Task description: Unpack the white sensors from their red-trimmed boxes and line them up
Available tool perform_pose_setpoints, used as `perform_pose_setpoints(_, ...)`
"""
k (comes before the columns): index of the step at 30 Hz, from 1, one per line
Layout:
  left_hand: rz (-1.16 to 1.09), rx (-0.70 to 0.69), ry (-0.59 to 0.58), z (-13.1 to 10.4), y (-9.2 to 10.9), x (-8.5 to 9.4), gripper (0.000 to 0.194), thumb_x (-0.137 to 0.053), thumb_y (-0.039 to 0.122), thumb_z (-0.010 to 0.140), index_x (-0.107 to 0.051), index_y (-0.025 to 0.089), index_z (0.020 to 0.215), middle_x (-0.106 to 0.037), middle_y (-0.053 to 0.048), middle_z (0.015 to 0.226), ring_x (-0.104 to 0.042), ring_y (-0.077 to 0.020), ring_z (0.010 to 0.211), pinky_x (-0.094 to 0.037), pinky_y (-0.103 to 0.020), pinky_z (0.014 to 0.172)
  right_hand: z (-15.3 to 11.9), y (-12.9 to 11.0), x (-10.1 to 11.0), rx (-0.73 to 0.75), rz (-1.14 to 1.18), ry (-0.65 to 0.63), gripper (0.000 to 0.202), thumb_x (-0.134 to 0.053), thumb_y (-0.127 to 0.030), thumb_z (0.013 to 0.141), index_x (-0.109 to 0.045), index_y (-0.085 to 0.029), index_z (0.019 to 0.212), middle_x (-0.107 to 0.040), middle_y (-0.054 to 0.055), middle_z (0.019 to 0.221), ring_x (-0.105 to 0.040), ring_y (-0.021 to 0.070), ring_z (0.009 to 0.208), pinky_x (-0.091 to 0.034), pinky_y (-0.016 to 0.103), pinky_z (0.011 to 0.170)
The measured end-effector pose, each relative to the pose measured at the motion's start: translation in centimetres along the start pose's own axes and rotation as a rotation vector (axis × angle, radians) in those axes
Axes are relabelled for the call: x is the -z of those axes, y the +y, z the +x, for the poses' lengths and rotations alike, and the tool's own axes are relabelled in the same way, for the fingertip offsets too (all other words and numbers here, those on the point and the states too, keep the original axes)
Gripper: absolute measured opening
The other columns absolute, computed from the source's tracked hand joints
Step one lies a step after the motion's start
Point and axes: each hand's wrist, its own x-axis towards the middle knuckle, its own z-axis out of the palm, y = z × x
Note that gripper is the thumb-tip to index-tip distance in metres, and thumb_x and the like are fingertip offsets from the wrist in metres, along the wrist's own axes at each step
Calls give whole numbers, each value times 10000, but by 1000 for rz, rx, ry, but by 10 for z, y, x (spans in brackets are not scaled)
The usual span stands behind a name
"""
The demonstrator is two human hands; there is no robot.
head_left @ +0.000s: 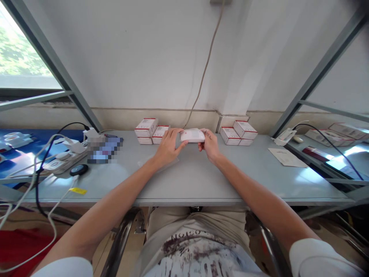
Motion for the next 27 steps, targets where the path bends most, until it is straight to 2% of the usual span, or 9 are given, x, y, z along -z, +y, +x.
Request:
perform_pose_setpoints(8,14,-11,9,-1,-1,-1,455,-502,546,1106,-523,215,1418,-643,-130,1380,-560,-311,1249,-440,-473,1119,1,2,2,18,-46,-14,260,-569,-481,993,-654,-245,1061,-562,-74,532,-507,104,382,-397,214,407)
perform_pose_setpoints(13,12,-14,5,-1,-2,-1,467,-497,558,1106,-519,216,1423,-635,-134,1368,-565,-311,1247,-442,-474,1117,2,3,2,7,-50,-5,224,-517,-397,1005,-655,-239,1085,-561,-70,518,-504,111,383,-394,210,405)
perform_pose_setpoints(22,18,-18,16,-1,-1,-1,450,-502,548,1107,-521,221,1415,-642,-130,1381,-562,-312,1246,-448,-480,1114,1,2,1,13,-35,-6,222,-533,-421,1012,-650,-240,1068,-563,-73,525,-508,113,378,-392,213,400)
perform_pose_setpoints(27,20,-18,4,-1,-2,-1,452,-496,549,1109,-519,215,1413,-645,-131,1373,-562,-314,1241,-447,-483,1114,2,2,1,8,-40,3,192,-509,-361,1010,-646,-238,1065,-556,-71,519,-506,111,384,-383,206,401)
